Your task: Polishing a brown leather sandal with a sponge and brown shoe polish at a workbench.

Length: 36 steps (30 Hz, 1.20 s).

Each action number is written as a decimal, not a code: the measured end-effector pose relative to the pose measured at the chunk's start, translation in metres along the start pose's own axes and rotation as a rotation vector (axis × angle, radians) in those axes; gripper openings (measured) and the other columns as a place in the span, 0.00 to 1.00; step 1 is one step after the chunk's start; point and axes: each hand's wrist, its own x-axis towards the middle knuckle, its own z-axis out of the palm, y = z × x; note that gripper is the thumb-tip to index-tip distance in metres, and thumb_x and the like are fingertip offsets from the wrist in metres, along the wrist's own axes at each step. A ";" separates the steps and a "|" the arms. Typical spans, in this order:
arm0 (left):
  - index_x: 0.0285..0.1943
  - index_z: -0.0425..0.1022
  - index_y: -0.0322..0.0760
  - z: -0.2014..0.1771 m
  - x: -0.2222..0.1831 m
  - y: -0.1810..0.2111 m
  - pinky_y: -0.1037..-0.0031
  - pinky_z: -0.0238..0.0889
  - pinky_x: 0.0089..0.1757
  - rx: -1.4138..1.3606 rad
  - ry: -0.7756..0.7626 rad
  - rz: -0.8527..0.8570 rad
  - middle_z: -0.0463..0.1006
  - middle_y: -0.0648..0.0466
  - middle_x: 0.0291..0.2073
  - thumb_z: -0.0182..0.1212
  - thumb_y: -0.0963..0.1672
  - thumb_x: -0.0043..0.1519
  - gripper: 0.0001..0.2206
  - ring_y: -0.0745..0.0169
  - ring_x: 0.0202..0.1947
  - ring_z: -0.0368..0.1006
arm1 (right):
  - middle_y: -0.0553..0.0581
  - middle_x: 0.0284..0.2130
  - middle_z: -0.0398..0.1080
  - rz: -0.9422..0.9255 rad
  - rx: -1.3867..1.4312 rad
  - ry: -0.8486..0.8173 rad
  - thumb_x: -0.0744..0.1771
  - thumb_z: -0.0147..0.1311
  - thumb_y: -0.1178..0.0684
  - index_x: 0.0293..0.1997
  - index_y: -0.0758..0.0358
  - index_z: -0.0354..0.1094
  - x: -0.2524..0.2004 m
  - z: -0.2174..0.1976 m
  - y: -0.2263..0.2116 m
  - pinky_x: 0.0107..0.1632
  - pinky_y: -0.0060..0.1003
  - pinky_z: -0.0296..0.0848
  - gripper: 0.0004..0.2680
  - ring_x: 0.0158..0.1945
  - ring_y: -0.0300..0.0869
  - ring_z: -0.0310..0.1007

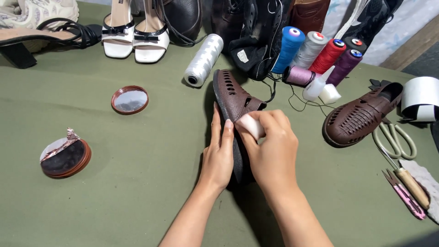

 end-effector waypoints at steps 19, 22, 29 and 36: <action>0.81 0.36 0.72 0.000 0.004 -0.006 0.58 0.56 0.63 -0.007 0.000 0.072 0.56 0.67 0.79 0.26 0.61 0.59 0.35 0.44 0.70 0.64 | 0.49 0.35 0.73 0.013 -0.004 -0.067 0.63 0.61 0.51 0.37 0.52 0.76 0.025 0.009 -0.003 0.42 0.40 0.67 0.04 0.35 0.45 0.73; 0.80 0.36 0.72 0.004 0.009 -0.014 0.59 0.54 0.65 -0.026 0.005 0.147 0.56 0.64 0.79 0.27 0.60 0.60 0.34 0.46 0.71 0.62 | 0.52 0.35 0.69 -0.103 -0.048 -0.108 0.64 0.60 0.53 0.41 0.56 0.72 -0.007 -0.011 -0.001 0.42 0.42 0.67 0.05 0.40 0.48 0.71; 0.80 0.37 0.71 0.008 0.010 -0.017 0.61 0.49 0.66 -0.011 0.024 0.155 0.53 0.66 0.80 0.28 0.59 0.61 0.33 0.53 0.75 0.57 | 0.45 0.34 0.71 -0.030 -0.069 -0.090 0.63 0.64 0.51 0.39 0.50 0.74 -0.060 -0.036 0.011 0.39 0.33 0.68 0.04 0.38 0.38 0.71; 0.81 0.39 0.66 0.005 0.012 -0.022 0.69 0.45 0.67 -0.093 0.026 0.179 0.50 0.68 0.80 0.29 0.57 0.63 0.32 0.64 0.78 0.51 | 0.54 0.35 0.70 -0.133 0.011 -0.070 0.62 0.59 0.54 0.39 0.57 0.71 0.023 0.020 0.013 0.43 0.44 0.67 0.06 0.41 0.50 0.71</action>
